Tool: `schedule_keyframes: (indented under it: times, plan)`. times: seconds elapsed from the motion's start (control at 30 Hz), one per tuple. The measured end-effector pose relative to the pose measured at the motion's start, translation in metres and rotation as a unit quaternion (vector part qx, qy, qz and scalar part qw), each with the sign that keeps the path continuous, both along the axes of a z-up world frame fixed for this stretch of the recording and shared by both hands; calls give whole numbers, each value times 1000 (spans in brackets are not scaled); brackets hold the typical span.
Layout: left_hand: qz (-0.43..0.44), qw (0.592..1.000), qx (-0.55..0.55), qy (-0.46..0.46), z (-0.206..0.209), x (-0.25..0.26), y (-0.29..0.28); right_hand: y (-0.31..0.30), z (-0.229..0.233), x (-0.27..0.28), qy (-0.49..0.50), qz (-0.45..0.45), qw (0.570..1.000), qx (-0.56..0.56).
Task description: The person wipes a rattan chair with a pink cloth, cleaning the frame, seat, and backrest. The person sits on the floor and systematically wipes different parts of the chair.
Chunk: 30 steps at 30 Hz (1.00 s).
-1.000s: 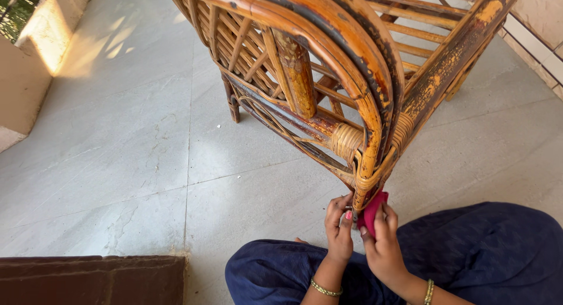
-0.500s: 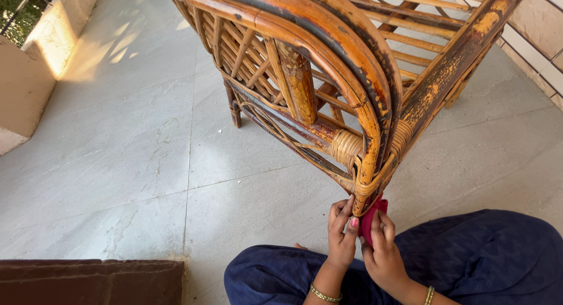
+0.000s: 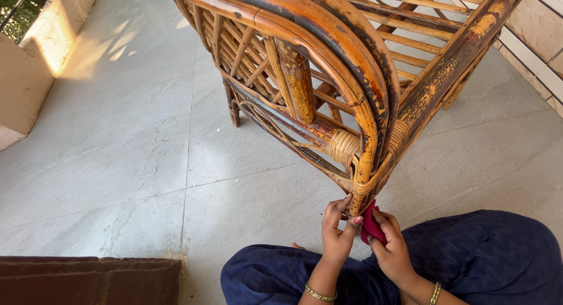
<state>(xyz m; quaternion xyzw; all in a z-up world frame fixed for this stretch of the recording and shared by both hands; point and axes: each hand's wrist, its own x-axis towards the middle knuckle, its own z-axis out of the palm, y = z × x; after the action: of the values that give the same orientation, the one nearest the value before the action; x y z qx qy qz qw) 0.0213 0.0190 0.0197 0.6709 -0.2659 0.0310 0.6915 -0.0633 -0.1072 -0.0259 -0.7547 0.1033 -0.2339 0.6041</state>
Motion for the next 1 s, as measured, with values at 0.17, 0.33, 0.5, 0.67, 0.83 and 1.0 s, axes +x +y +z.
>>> schedule_keyframes:
  times: [0.17, 0.33, 0.5, 0.67, 0.83, 1.0]
  plan:
    - [-30, 999, -32, -5, 1, 4, 3, 1, 1, 0, -8, 8, 1000, 10]
    - [-2, 999, -2, -33, 16, 3, 6, 5, 27, -2, -73, -5, 997, 11]
    - [76, 983, 132, -99, 33, -8, 8, 15, 47, -7, -114, -33, 981, -156]
    - [88, 985, 100, -108, 31, -9, 3, 15, 10, 8, -119, -6, 957, -265]
    - [68, 994, 58, -64, 22, -10, 1, 16, 12, 5, -97, -19, 974, -206]
    - [49, 997, 34, -41, 11, -6, 2, 14, 28, -2, -200, -47, 943, -262]
